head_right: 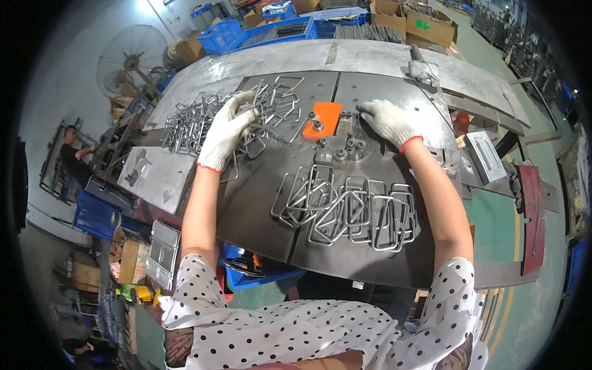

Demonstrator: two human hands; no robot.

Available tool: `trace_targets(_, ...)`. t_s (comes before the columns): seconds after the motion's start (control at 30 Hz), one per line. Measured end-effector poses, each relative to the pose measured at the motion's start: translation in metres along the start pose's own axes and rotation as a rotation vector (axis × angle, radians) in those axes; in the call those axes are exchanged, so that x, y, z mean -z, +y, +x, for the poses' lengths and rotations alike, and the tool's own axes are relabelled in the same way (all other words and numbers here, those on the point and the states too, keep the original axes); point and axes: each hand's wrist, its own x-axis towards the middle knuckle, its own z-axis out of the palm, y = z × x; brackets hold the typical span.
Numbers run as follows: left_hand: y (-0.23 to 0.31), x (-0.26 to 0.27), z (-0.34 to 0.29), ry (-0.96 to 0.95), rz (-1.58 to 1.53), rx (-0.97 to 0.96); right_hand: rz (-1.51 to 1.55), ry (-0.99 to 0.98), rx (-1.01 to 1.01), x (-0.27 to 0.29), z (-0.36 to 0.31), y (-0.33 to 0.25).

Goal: The person repeatedly takes bent wire pieces from a pile, inserts them into a machine to bend them into rectangular loops, and places the finished metal loops on the workbench.

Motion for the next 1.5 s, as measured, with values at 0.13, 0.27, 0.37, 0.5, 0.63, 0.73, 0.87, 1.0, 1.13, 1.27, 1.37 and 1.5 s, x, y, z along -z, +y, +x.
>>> trace_targets(0.13,-0.009,-0.014,-0.013,-0.034,0.133,-0.131,0.112,-0.03,-0.064,-0.001,0.04,-0.002)
trace_targets(0.27,-0.019,-0.024,-0.018,-0.064,0.069,-0.135,-0.185,-0.148,-0.233,-0.022,0.077,-0.027)
trace_targets(0.37,-0.027,-0.021,-0.02,-0.075,0.081,-0.083,-0.042,-0.208,-0.311,-0.028,0.088,-0.035)
trace_targets(0.5,-0.021,-0.058,0.001,-0.145,0.035,-0.166,-0.248,-0.097,-0.156,-0.025,0.058,0.035)
trace_targets(0.63,-0.011,-0.02,-0.033,-0.055,0.0,0.036,0.006,0.114,-0.077,0.041,0.044,-0.108)
trace_targets(0.73,-0.001,-0.027,-0.032,-0.066,-0.047,0.074,0.054,0.103,-0.089,0.093,0.003,-0.137)
trace_targets(0.87,-0.01,-0.035,-0.03,-0.162,-0.153,-0.024,0.123,-0.207,-0.053,0.056,-0.059,-0.136)
trace_targets(1.0,0.003,-0.038,-0.039,-0.23,-0.263,0.085,-0.239,-0.102,0.014,0.041,-0.084,-0.153)
trace_targets(1.13,0.007,-0.043,-0.041,-0.281,-0.331,0.094,0.169,0.257,-0.024,0.05,-0.056,-0.133)
trace_targets(1.27,0.013,-0.044,-0.044,-0.298,-0.351,0.189,0.682,0.012,-0.051,0.046,-0.022,-0.131)
trace_targets(1.37,-0.001,-0.038,-0.042,-0.291,-0.335,0.118,0.92,-0.131,-0.225,0.049,-0.001,-0.143)
trace_targets(1.5,-0.008,-0.04,-0.034,-0.269,-0.357,0.058,0.637,0.111,-0.205,0.073,0.019,-0.093)
